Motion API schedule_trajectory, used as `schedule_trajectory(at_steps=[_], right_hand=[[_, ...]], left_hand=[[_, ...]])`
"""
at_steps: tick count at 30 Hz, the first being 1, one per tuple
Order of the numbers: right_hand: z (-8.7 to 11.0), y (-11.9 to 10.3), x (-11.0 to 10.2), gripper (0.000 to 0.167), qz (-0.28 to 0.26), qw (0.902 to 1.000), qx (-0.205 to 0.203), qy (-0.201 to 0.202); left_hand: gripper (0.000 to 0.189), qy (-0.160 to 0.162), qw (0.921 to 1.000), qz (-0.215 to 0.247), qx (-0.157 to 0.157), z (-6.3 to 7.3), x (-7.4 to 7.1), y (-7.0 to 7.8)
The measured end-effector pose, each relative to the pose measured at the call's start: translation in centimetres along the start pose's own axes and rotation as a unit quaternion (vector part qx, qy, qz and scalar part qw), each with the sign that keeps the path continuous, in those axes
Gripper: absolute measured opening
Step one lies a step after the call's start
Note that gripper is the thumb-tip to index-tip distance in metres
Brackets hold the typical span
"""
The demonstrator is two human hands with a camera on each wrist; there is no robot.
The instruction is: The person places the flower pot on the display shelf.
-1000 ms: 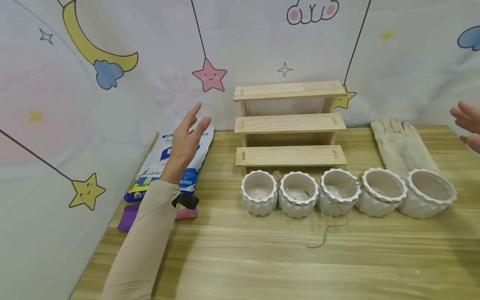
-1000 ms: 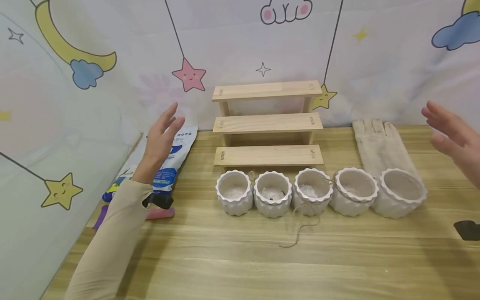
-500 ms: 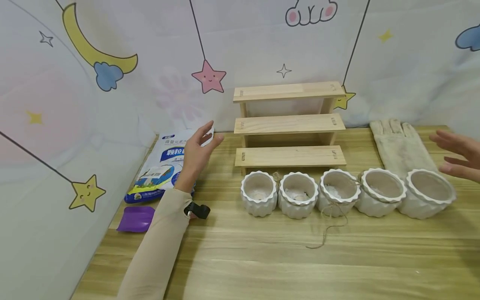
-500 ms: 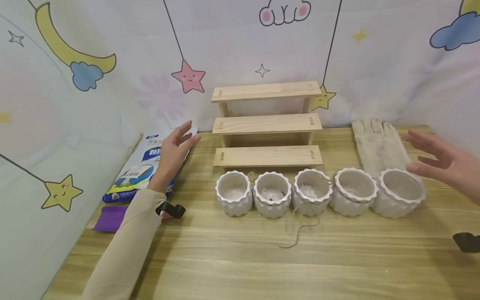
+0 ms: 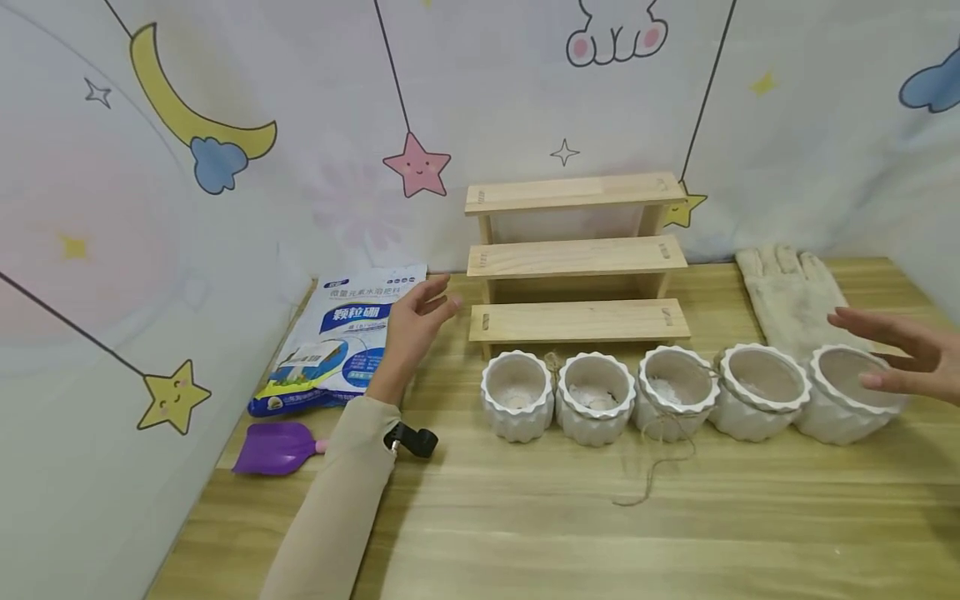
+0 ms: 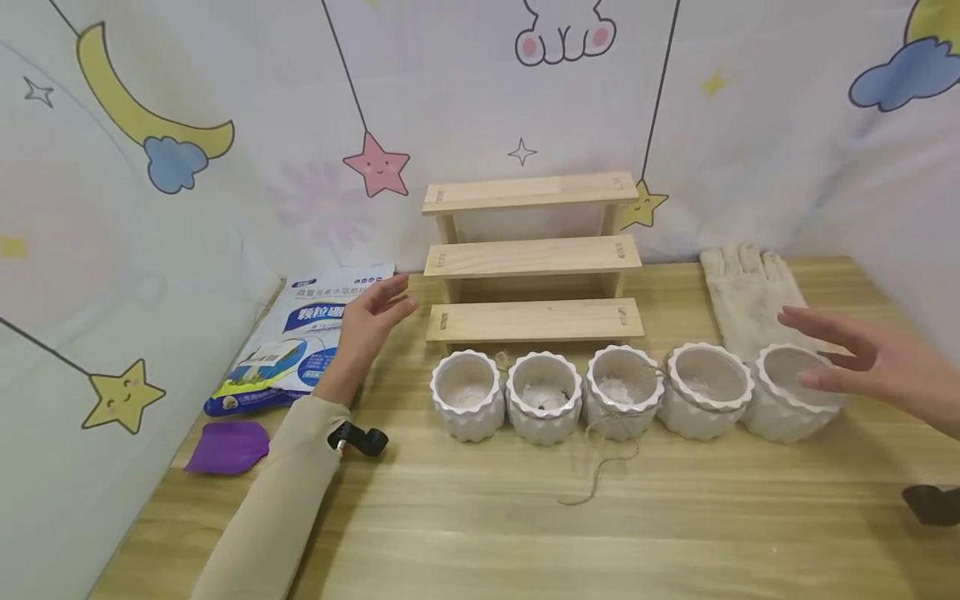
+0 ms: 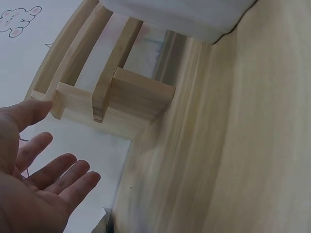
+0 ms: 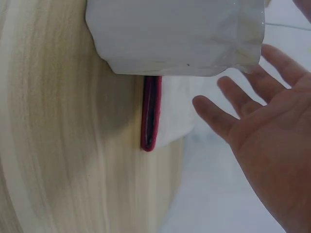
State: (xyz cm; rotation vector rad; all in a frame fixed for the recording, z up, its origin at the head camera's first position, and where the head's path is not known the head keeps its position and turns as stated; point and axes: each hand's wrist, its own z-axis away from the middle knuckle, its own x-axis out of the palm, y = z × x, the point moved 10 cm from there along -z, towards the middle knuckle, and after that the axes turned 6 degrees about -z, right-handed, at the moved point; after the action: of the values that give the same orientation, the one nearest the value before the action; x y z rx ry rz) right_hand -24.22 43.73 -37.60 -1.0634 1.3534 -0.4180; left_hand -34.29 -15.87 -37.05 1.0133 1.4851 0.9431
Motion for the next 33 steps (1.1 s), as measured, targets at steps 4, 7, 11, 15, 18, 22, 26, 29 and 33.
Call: schedule_trajectory(at_steps=[4, 7, 11, 15, 18, 22, 26, 29, 33], right_hand=[[0.5, 0.6, 0.7, 0.091, 0.007, 0.9998, 0.011, -0.014], [0.7, 0.8, 1.0, 0.091, 0.011, 0.9998, 0.007, -0.017], [0.9, 1.1, 1.3, 0.093, 0.028, 0.9993, -0.008, -0.026], [1.1, 1.6, 1.3, 0.096, 0.043, 0.9985, -0.015, -0.031], [1.3, 1.5, 1.4, 0.096, 0.031, 0.9985, -0.036, -0.028], [1.7, 0.7, 1.4, 0.098, -0.012, 0.9963, -0.08, -0.028], [2.1, 0.9, 1.3, 0.105, -0.044, 0.9956, -0.081, -0.015], [2.2, 1.4, 0.9, 0.109, -0.052, 0.9964, -0.065, 0.017], [2.3, 1.4, 0.6, 0.11, -0.061, 0.9953, -0.06, 0.046]], left_hand=[[0.051, -0.013, 0.9996, 0.01, -0.021, 0.4, 0.8, -1.0], [0.049, -0.022, 0.9992, 0.013, -0.03, 0.6, 1.1, -1.4], [0.048, -0.029, 0.9987, 0.015, -0.038, 0.8, 1.3, -1.8], [0.046, -0.035, 0.9983, 0.01, -0.045, 0.8, 1.5, -2.0], [0.044, -0.035, 0.9981, 0.008, -0.05, 1.0, 1.5, -2.0], [0.043, -0.03, 0.9983, 0.016, -0.047, 0.9, 1.6, -2.0], [0.041, -0.022, 0.9987, 0.024, -0.04, 0.8, 1.8, -2.0], [0.039, -0.019, 0.9986, 0.026, -0.042, 0.8, 2.0, -2.1], [0.036, -0.02, 0.9986, 0.023, -0.043, 0.8, 2.2, -2.0]])
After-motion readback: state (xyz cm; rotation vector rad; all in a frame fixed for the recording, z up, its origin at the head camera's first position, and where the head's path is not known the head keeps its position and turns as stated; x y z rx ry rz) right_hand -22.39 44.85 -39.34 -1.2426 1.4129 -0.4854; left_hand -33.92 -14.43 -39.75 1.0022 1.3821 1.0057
